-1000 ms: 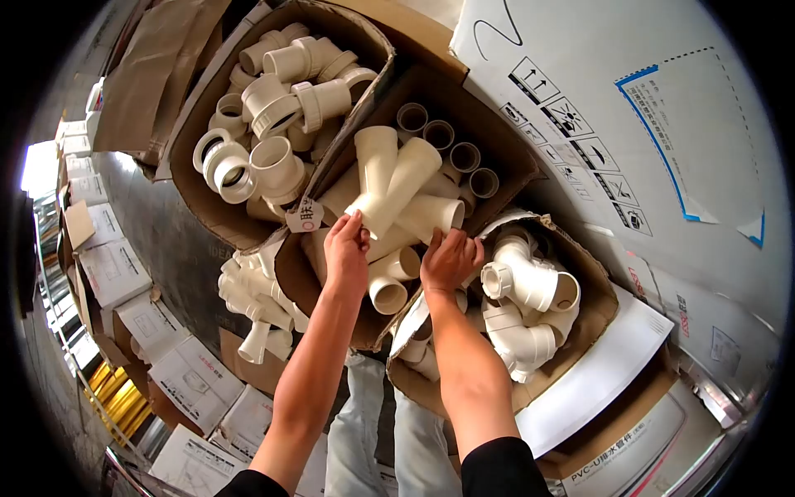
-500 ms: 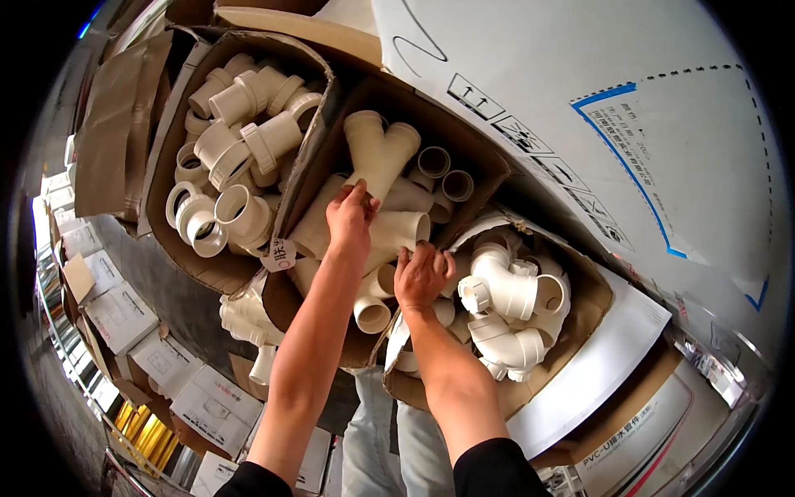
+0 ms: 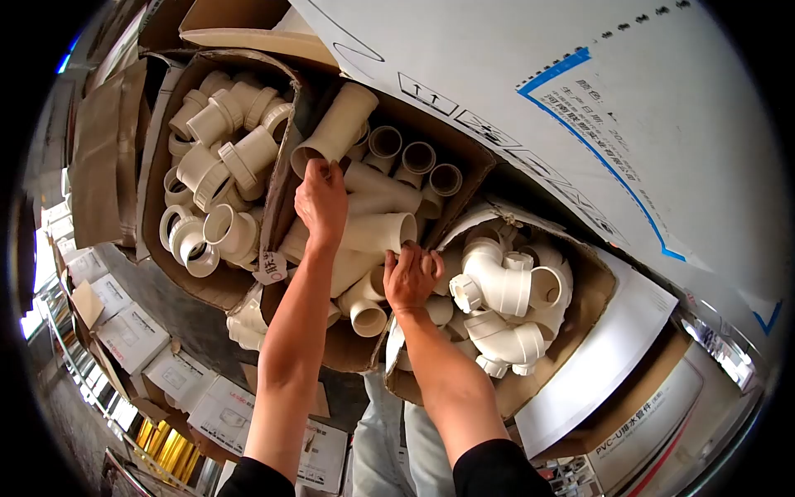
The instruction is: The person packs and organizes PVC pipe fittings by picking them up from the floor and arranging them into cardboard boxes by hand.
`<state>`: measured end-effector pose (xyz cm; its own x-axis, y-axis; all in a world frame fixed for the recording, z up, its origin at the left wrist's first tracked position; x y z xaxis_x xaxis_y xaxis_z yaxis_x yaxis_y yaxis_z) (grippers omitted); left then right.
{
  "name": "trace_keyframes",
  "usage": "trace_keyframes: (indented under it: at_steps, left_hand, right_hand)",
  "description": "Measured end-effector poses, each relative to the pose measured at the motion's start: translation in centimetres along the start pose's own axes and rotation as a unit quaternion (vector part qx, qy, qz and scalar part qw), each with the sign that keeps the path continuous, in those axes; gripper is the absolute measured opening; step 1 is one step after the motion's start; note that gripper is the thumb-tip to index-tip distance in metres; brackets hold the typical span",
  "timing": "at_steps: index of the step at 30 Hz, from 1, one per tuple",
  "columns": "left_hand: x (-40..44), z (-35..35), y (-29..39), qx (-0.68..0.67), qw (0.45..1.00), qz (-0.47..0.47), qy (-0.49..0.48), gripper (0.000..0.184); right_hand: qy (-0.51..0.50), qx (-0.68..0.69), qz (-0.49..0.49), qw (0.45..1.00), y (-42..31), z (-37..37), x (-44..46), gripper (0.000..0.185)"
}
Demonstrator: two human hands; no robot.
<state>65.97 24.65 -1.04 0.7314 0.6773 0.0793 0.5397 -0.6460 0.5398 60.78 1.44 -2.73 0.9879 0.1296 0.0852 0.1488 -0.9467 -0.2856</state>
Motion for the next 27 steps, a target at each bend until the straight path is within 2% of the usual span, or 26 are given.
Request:
trace_keyframes:
  at_steps: [1,5,7,9,11,14,18,22,24,27]
  left_hand:
    - [0.1,0.2,0.4,0.024,0.999,0.039,-0.015,0.019]
    - [-0.6,0.2,0.2,0.047,0.994,0.089,-0.037,0.014]
    - [-1.1,-0.1,1.4,0.033,0.985,0.169,-0.013,0.009]
    - [-0.9,0.2,1.5,0.035,0.983,0.177,-0.029,0.008]
    - [-0.1,0.3,2.8,0.045,0.971,0.231,-0.037,0.006]
    - [1.7,1.4,3.2,0.086,0.961,0.251,-0.079,0.010]
    - [3.8,2.3,4.0,0.077,0.948,0.294,-0.090,0.017]
    - [4.3,3.1,4.6,0.057,0.955,0.276,-0.095,0.015]
    - [4.0,3.9,3.3,0.094,0.967,0.185,-0.145,0.015]
    - [3.5,4.0,3.1,0.096,0.966,0.195,-0.142,0.018]
  right_hand:
    - [0.003,-0.002,-0.001,1.000,0.0,0.0,0.1,0.024]
    - [-0.009,0.002,0.006,1.000,0.2,0.0,0.1,0.025]
    - [0.001,0.004,0.005,1.000,0.0,-0.2,0.1,0.026]
    - [-0.003,0.005,0.012,1.000,0.1,-0.2,0.1,0.025]
    - [-0.005,0.004,0.016,1.000,0.1,-0.1,0.4,0.025]
    - [0.002,0.004,0.014,1.000,0.1,-0.2,0.1,0.026]
    - [-0.002,0.006,0.013,1.000,0.2,-0.1,0.3,0.026]
    - [-0.007,0.008,0.015,1.000,0.2,0.0,0.2,0.026]
    - [-0.006,0.009,0.016,1.000,0.2,0.1,0.2,0.026]
    - [-0.007,0.021,0.014,1.000,0.2,0.3,0.2,0.025]
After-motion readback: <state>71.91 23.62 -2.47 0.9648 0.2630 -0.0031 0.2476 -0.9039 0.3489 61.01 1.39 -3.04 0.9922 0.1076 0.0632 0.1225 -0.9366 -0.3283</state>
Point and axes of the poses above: each hand's wrist, its own x-axis towards the middle knuckle, its own z-axis out of the palm, y = z × x, the point moved 10 cm from there along x, towards the middle knuckle, and after that the axes turned 13 degrees about z, right-handed, at the moved point
